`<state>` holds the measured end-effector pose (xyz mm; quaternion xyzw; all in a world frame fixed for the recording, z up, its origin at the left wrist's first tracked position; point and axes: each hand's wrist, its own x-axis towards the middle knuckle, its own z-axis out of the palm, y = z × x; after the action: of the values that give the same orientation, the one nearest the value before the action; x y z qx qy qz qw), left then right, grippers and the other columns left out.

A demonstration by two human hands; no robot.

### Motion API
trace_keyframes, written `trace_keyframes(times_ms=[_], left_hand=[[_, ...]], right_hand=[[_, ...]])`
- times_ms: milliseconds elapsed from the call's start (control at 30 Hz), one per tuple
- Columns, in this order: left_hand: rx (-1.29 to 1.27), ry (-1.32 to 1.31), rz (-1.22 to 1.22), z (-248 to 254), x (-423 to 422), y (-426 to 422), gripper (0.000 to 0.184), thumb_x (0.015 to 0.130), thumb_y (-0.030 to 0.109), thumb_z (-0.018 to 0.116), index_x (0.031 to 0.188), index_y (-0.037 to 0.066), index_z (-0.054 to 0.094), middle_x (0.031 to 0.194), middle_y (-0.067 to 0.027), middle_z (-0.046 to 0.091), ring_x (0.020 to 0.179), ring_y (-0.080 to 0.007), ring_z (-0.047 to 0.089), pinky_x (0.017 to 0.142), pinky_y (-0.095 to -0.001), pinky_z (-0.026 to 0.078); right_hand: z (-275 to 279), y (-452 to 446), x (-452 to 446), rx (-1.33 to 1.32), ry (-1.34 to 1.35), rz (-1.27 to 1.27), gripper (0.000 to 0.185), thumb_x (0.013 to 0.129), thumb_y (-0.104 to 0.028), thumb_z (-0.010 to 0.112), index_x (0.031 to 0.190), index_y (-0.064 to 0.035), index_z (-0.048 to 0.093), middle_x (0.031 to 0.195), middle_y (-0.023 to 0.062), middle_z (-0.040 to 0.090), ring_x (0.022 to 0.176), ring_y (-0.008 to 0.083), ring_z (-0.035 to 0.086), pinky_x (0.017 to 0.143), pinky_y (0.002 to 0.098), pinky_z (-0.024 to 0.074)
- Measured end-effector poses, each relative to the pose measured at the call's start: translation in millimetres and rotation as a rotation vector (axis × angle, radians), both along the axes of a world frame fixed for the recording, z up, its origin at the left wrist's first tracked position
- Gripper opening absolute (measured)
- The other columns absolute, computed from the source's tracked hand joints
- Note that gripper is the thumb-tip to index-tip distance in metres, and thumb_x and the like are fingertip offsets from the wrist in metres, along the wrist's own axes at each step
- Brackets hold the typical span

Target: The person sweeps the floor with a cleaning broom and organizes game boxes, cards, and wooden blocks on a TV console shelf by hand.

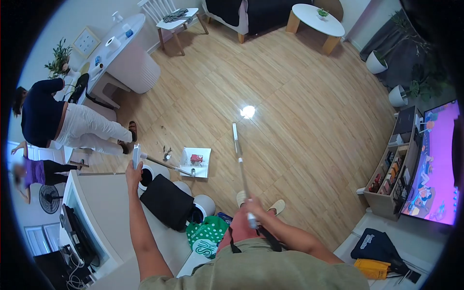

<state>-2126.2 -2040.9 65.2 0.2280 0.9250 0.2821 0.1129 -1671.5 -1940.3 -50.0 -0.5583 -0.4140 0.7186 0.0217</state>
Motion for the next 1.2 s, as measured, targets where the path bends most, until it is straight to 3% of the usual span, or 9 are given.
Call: trace_keyframes(times_ms=[167, 300, 433, 500, 667, 733, 933, 1000, 1200], left_hand=[[-0.084, -0.153, -0.23, 17, -28, -28, 0.028, 0.082, 0.022, 0.059, 0.101, 0.003, 0.053, 0.061, -0.0014, 0.047, 0.048, -0.0084, 0.045, 0.037, -0.0233, 0.036], [-0.094, -0.254, -0.274, 43, -32, -32, 0.027, 0.08, 0.019, 0.061, 0.101, 0.004, 0.053, 0.06, 0.0014, 0.045, 0.048, -0.0068, 0.041, 0.038, -0.0219, 0.034], [-0.137, -0.276, -0.327, 40, -47, -41, 0.032, 0.078, 0.017, 0.063, 0.107, 0.005, 0.054, 0.063, 0.0018, 0.045, 0.051, -0.0065, 0.043, 0.04, -0.0212, 0.035], [-0.144, -0.278, -0.345, 40, -49, -35, 0.033, 0.077, 0.017, 0.063, 0.107, 0.006, 0.053, 0.064, 0.0015, 0.045, 0.052, -0.0067, 0.043, 0.04, -0.0213, 0.036], [-0.192, -0.238, -0.366, 29, -70, -38, 0.039, 0.076, 0.017, 0.063, 0.112, 0.005, 0.052, 0.066, -0.0006, 0.047, 0.053, -0.0072, 0.043, 0.042, -0.0238, 0.037], [-0.207, -0.184, -0.369, 26, -75, -33, 0.041, 0.075, 0.016, 0.064, 0.112, 0.004, 0.052, 0.069, -0.0037, 0.051, 0.056, -0.0107, 0.047, 0.046, -0.0265, 0.04], [-0.302, 0.034, -0.391, 14, -76, -19, 0.046, 0.071, 0.015, 0.067, 0.112, 0.002, 0.052, 0.09, -0.0204, 0.061, 0.08, -0.0324, 0.059, 0.073, -0.038, 0.045], [-0.136, 0.319, -0.522, 4, -73, -21, 0.046, 0.072, 0.018, 0.067, 0.112, 0.003, 0.05, 0.077, -0.0157, 0.059, 0.066, -0.0277, 0.058, 0.062, -0.0384, 0.046], [-0.223, 0.708, -0.339, 21, 10, 13, 0.045, 0.076, 0.026, 0.066, 0.112, 0.004, 0.052, 0.107, -0.0167, 0.054, 0.105, -0.033, 0.047, 0.087, -0.0442, 0.038]], right_hand=[[60, 47, 105, 0.31, -0.164, 0.107, 0.019, 0.085, -0.015, 0.05, 0.099, -0.0029, 0.053, 0.059, 0.0037, 0.05, 0.041, 0.0124, 0.049, 0.034, 0.0273, 0.0387], [17, 124, 142, -0.03, -0.149, -0.165, 0.028, 0.087, -0.016, 0.046, 0.113, -0.0063, 0.047, 0.056, 0.0043, 0.048, 0.037, 0.0144, 0.046, 0.034, 0.0292, 0.0404], [-50, 166, 75, 0.196, -0.246, -0.243, 0.024, 0.085, -0.014, 0.047, 0.108, -0.0084, 0.043, 0.056, 0.0055, 0.047, 0.037, 0.0159, 0.046, 0.032, 0.031, 0.039], [-138, 158, 47, 0.052, -0.332, -0.006, 0.046, 0.083, -0.018, 0.047, 0.125, -0.004, 0.035, 0.072, 0.0138, 0.061, 0.052, 0.0248, 0.06, 0.042, 0.0386, 0.0478], [-120, -9, -19, 0.338, -0.376, 0.193, 0.065, 0.082, -0.021, 0.041, 0.139, -0.0079, 0.012, 0.088, 0.0299, 0.058, 0.077, 0.0426, 0.059, 0.073, 0.048, 0.0472], [-76, -36, -28, 0.12, -0.314, 0.31, 0.061, 0.082, -0.018, 0.048, 0.137, -0.011, 0.022, 0.085, 0.0203, 0.061, 0.057, 0.0236, 0.061, 0.044, 0.0353, 0.0484], [-15, 4, 36, -0.677, 0.505, -0.159, 0.047, 0.088, -0.023, 0.051, 0.133, -0.0161, 0.036, 0.062, -0.0008, 0.047, 0.045, 0.0071, 0.043, 0.035, 0.021, 0.0346], [3, -11, 74, -0.316, 0.24, -0.027, 0.041, 0.091, -0.021, 0.047, 0.131, -0.0189, 0.04, 0.061, -0.0025, 0.043, 0.044, 0.0068, 0.04, 0.035, 0.0198, 0.0314], [96, -46, 238, -0.324, -0.048, -0.386, 0.047, 0.09, -0.021, 0.047, 0.135, -0.0248, 0.034, 0.057, -0.0009, 0.041, 0.04, 0.0084, 0.04, 0.033, 0.0213, 0.0321]])
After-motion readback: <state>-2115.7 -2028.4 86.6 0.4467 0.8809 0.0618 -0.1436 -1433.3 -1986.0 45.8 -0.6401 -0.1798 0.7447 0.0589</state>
